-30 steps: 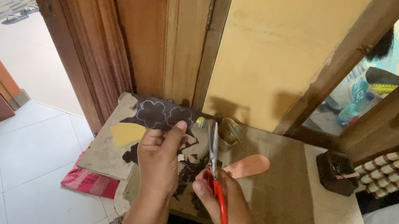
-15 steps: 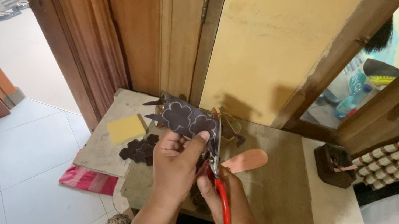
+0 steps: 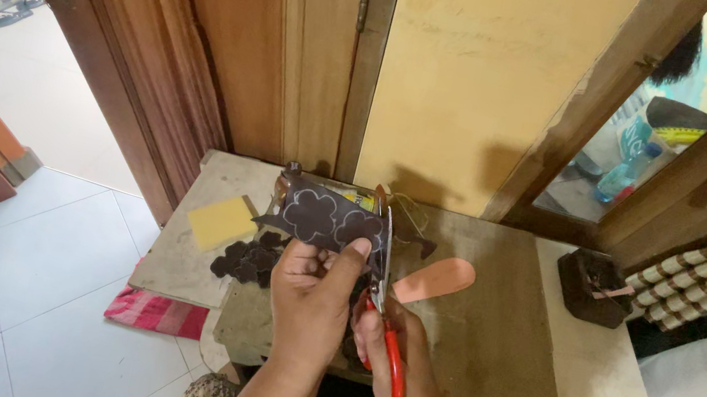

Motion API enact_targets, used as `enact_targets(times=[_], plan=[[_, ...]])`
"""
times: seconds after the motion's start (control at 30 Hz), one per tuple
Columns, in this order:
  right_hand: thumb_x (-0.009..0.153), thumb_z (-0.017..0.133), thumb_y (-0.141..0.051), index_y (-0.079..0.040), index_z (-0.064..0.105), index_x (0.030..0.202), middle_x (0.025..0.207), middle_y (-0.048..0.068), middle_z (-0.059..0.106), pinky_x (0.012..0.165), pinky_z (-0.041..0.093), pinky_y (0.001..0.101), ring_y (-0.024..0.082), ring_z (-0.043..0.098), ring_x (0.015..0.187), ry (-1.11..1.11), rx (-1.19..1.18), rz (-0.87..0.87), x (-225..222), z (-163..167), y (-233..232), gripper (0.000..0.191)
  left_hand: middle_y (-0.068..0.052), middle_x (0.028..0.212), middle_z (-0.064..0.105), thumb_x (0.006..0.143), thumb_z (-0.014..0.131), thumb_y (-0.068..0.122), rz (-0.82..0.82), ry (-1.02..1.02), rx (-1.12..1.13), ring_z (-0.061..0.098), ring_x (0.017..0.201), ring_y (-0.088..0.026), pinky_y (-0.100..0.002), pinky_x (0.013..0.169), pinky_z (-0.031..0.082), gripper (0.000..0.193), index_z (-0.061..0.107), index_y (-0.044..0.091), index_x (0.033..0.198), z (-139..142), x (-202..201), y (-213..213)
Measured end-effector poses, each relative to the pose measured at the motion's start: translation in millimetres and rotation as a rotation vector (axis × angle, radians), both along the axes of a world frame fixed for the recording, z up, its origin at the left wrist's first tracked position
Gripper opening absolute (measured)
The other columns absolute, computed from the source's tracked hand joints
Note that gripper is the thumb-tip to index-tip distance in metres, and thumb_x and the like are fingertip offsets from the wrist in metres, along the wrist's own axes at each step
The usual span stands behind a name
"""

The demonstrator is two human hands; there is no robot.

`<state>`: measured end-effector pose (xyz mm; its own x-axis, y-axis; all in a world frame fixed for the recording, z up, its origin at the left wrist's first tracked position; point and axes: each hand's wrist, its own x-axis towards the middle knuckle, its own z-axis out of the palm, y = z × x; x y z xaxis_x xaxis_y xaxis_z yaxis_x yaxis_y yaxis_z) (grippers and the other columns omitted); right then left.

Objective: The person uses red-handled scissors to cut flower-shaped pieces from a dark sheet of material. They hold the material with the left hand and cut along the outlines with the right hand, then place the finished pieces on the table.

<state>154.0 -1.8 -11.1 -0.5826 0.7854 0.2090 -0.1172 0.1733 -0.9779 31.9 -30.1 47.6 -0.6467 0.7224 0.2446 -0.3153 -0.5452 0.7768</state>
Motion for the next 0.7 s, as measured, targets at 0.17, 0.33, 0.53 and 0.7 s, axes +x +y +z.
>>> enact_targets(times=[0.17,0.33,0.53,0.7], plan=[[0.098,0.058,-0.054,-0.004,0.056,0.095,0.071,-0.001,0.047,0.052,0.036,0.0262,0.010,0.043,0.060,0.040,-0.066,0.011,-2,-5,0,0.050,0.001,0.086,0.071,0.093,0.071,-0.001,-0.005,-0.023,0.021,0.059,0.072,-0.004,-0.021,0.068,0.048,0.009,0.071,0.003,0.101,-4,-2,0],[0.097,0.058,-0.058,-0.005,0.056,0.093,0.071,-0.002,0.047,0.052,0.036,0.0264,0.010,0.043,0.060,0.044,-0.062,0.031,-2,-5,0,0.054,0.002,0.089,0.071,0.093,0.071,-0.002,0.008,0.006,0.032,0.057,0.073,-0.003,-0.021,0.068,0.047,0.011,0.071,0.003,0.103,-4,-3,-1],[0.093,0.057,-0.067,-0.005,0.058,0.102,0.077,-0.002,0.050,0.057,0.039,0.0259,0.009,0.047,0.066,0.042,0.001,0.083,1,5,-2,0.063,0.001,0.093,0.073,0.092,0.072,-0.002,0.015,0.039,0.016,0.060,0.076,-0.003,-0.021,0.070,0.049,0.012,0.071,0.004,0.103,-3,-2,-3],[0.094,0.059,-0.067,-0.003,0.056,0.099,0.075,-0.002,0.045,0.055,0.034,0.0259,0.010,0.042,0.064,0.091,-0.089,0.103,1,8,-4,0.063,-0.001,0.092,0.073,0.092,0.072,-0.001,-0.003,-0.017,0.048,0.061,0.076,-0.004,-0.022,0.071,0.050,0.011,0.070,0.003,0.102,-3,2,-3]])
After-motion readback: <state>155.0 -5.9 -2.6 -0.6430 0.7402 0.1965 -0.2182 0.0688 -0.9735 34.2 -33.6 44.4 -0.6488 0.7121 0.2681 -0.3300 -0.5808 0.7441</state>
